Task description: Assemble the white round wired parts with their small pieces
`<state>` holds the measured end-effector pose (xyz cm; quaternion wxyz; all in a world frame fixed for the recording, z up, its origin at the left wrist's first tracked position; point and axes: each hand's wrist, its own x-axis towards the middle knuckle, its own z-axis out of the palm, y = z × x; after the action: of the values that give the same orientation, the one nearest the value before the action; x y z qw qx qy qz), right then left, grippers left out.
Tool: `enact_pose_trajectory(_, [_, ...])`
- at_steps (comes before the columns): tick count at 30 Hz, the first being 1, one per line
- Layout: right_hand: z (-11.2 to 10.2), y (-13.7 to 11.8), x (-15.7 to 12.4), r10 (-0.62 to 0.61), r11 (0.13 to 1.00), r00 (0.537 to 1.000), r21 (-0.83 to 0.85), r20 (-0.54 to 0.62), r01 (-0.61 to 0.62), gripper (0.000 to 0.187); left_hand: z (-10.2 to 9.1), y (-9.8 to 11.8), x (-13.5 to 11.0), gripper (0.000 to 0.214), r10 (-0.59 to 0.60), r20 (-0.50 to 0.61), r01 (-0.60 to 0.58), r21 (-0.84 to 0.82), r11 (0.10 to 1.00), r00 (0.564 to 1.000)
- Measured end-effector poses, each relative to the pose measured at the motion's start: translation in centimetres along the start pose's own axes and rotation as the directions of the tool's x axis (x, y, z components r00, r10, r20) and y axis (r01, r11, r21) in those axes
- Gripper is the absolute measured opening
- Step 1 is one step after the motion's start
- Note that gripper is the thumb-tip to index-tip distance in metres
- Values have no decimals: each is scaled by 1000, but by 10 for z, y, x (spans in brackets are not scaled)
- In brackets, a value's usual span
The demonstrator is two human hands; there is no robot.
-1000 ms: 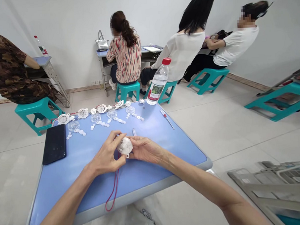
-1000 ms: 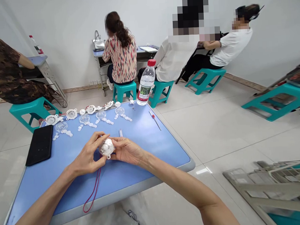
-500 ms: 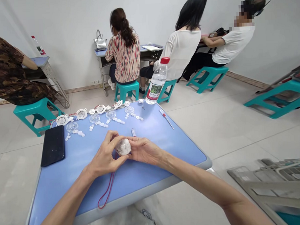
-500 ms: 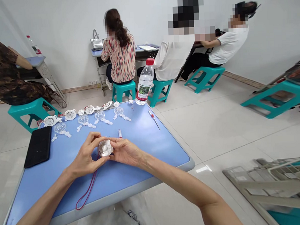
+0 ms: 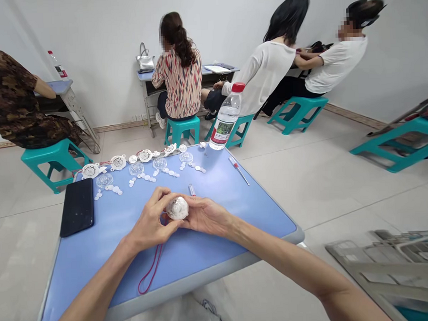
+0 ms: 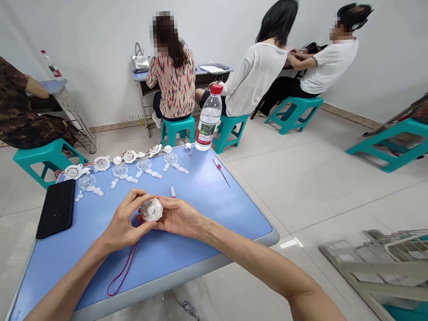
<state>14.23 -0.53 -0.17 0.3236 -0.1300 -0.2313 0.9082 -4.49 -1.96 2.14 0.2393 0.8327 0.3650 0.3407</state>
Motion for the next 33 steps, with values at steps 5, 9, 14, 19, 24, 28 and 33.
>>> enact_pose_trajectory(5, [-2,2,1,-18,1000,999,25,-43,19,23,2,-2,0,56,8,-9,-8,-12,1000,1000])
enact_pose_trajectory(9, [-2,2,1,-26,1000,999,0,-44,26,22,3,-2,-1,56,11,-30,-11,-14,1000,999])
enact_pose_trajectory(14, [-1,2,0,-25,1000,998,3,-64,25,23,3,-3,-2,55,13,-18,-13,-5,1000,1000])
enact_pose_trajectory(19, [0,2,1,-18,1000,995,10,-95,20,21,3,-3,-2,53,20,-25,-20,5,1000,999])
enact_pose_trajectory(24, [-1,2,2,-30,1000,998,4,-63,30,21,4,-3,-2,53,17,-43,-17,8,1000,999])
enact_pose_trajectory(28, [1,3,1,-58,998,997,-24,-57,56,23,4,-2,0,52,8,-48,-8,-1,1000,999])
enact_pose_trajectory(33, [7,2,-1,-94,994,992,-64,-85,88,31,2,2,2,58,14,-45,-15,-27,1000,999])
